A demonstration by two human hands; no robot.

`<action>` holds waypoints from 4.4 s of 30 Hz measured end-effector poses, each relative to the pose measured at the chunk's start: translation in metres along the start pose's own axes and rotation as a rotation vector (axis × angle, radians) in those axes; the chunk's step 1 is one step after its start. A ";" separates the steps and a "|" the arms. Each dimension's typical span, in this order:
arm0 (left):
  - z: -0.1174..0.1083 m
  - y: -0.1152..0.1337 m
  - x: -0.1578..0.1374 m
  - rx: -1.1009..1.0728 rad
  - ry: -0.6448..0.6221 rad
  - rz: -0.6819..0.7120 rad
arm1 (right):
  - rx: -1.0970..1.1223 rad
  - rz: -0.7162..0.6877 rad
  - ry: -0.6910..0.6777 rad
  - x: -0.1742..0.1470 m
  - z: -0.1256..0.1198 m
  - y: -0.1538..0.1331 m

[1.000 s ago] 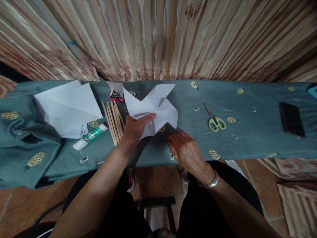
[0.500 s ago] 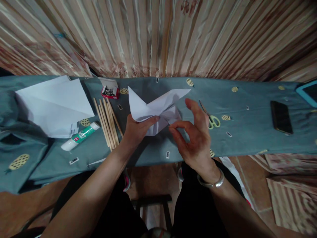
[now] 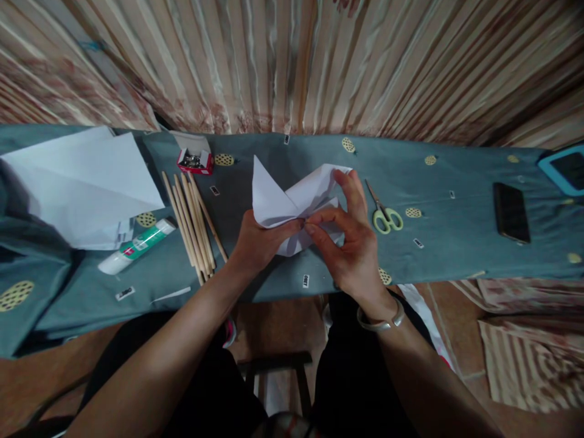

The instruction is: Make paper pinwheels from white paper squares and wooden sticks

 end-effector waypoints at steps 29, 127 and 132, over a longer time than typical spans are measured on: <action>-0.003 0.002 -0.002 0.045 -0.001 -0.006 | 0.075 0.050 -0.040 0.000 0.006 0.012; -0.002 0.003 -0.003 0.076 -0.074 0.086 | 0.248 0.166 -0.001 -0.001 0.010 0.025; -0.003 0.004 -0.003 0.099 -0.075 0.096 | 0.203 0.162 0.076 -0.004 0.006 0.030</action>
Point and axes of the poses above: each hand's wrist, its own x-axis towards the middle knuckle, its own z-axis out of the palm, y = z × x, the point moved 9 cm from there along x, towards the middle knuckle, and after that the axes turned 2 degrees about -y, right-handed, at the moved point
